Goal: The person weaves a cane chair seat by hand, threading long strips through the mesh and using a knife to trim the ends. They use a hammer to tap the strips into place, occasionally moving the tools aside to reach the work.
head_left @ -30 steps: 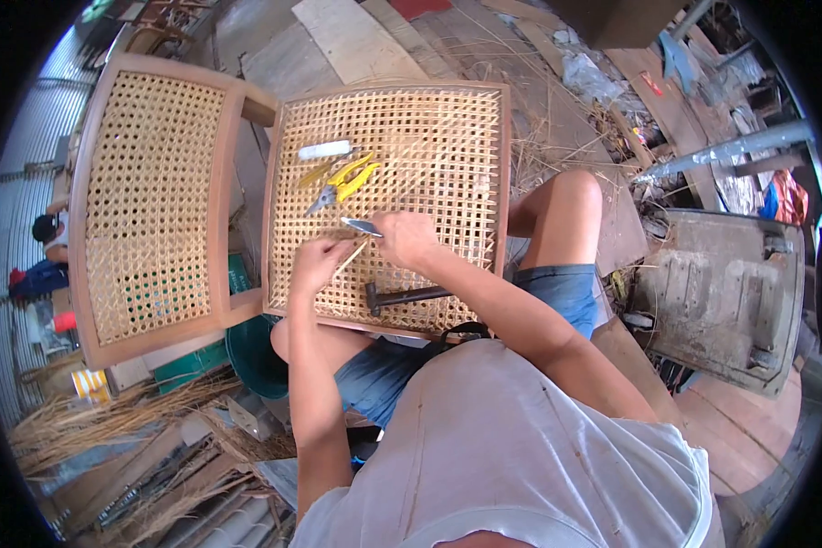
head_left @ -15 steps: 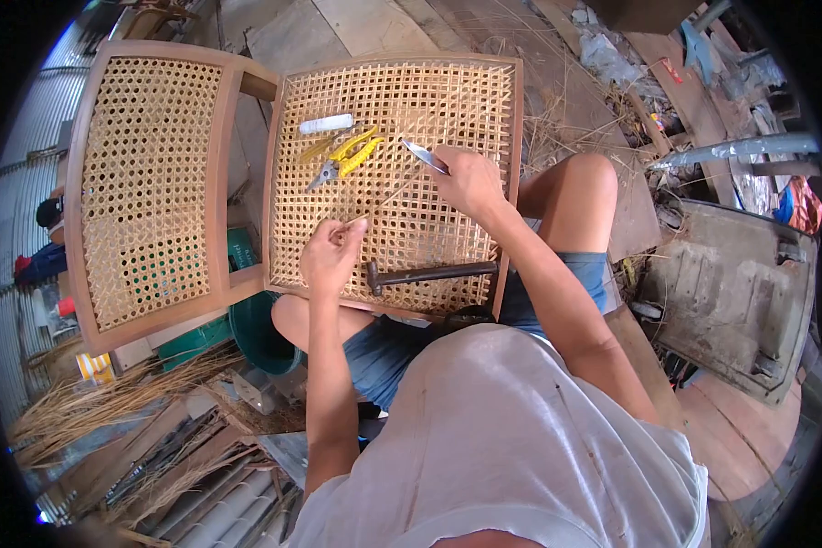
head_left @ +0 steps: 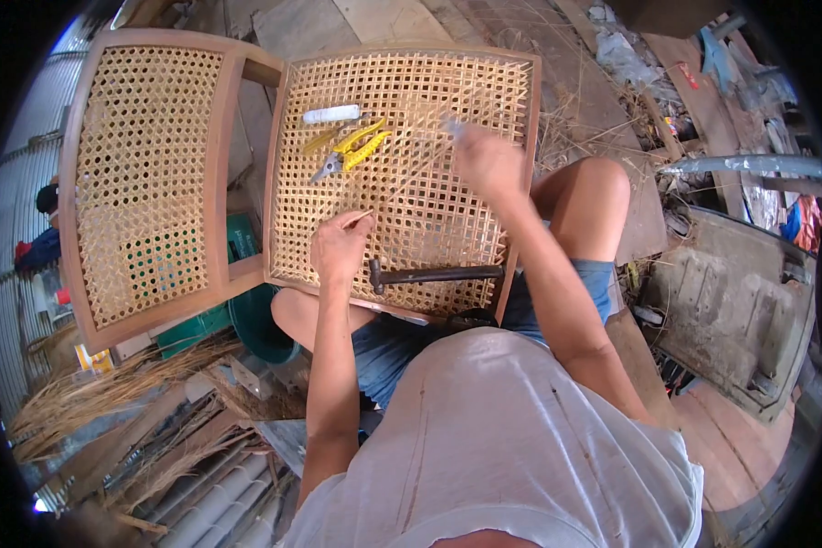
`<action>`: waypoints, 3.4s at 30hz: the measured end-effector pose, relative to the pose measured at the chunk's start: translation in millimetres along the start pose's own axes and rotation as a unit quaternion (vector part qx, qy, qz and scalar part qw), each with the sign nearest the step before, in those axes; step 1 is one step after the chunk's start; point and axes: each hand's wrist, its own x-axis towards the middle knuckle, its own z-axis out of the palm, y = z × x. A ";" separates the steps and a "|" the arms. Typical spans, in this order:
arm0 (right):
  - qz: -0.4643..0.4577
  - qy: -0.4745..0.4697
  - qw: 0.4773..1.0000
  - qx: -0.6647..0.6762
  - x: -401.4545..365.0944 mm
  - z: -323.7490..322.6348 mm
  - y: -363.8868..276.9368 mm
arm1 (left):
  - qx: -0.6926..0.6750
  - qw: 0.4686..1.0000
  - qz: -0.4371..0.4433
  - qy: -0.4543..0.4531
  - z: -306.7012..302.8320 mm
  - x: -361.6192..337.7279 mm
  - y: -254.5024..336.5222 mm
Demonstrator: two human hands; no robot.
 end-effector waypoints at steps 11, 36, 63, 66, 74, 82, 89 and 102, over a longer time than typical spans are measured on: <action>0.045 0.112 0.992 -0.025 71.3 -58.8 49.8 | 0.028 0.980 0.118 0.160 37.6 -11.3 -7.9; 0.061 0.168 0.983 0.050 94.3 -68.3 75.1 | -0.042 0.987 -0.077 -0.135 4.7 59.9 -10.2; -0.216 -0.051 0.963 0.154 40.9 -146.6 -138.8 | -0.526 0.811 0.243 -0.083 -132.7 38.0 74.5; -0.143 -0.247 0.951 -0.118 12.8 -99.4 -128.1 | -0.563 0.776 0.274 -0.074 -169.1 44.1 18.9; -0.221 -0.318 0.872 -0.298 -22.8 -32.3 -118.4 | -0.090 0.986 0.139 -0.035 -85.7 33.0 2.1; -0.225 -0.320 0.868 -0.306 -27.7 2.9 -124.2 | 0.029 0.993 0.115 -0.019 -50.3 38.4 -4.4; -0.193 -0.307 0.908 -0.210 -18.1 -3.1 -109.4 | 0.075 0.984 0.161 -0.018 -40.3 33.2 5.1; -0.151 -0.371 0.892 -0.208 3.8 -10.0 -100.7 | 0.011 0.976 0.075 -0.203 -44.0 61.5 -2.8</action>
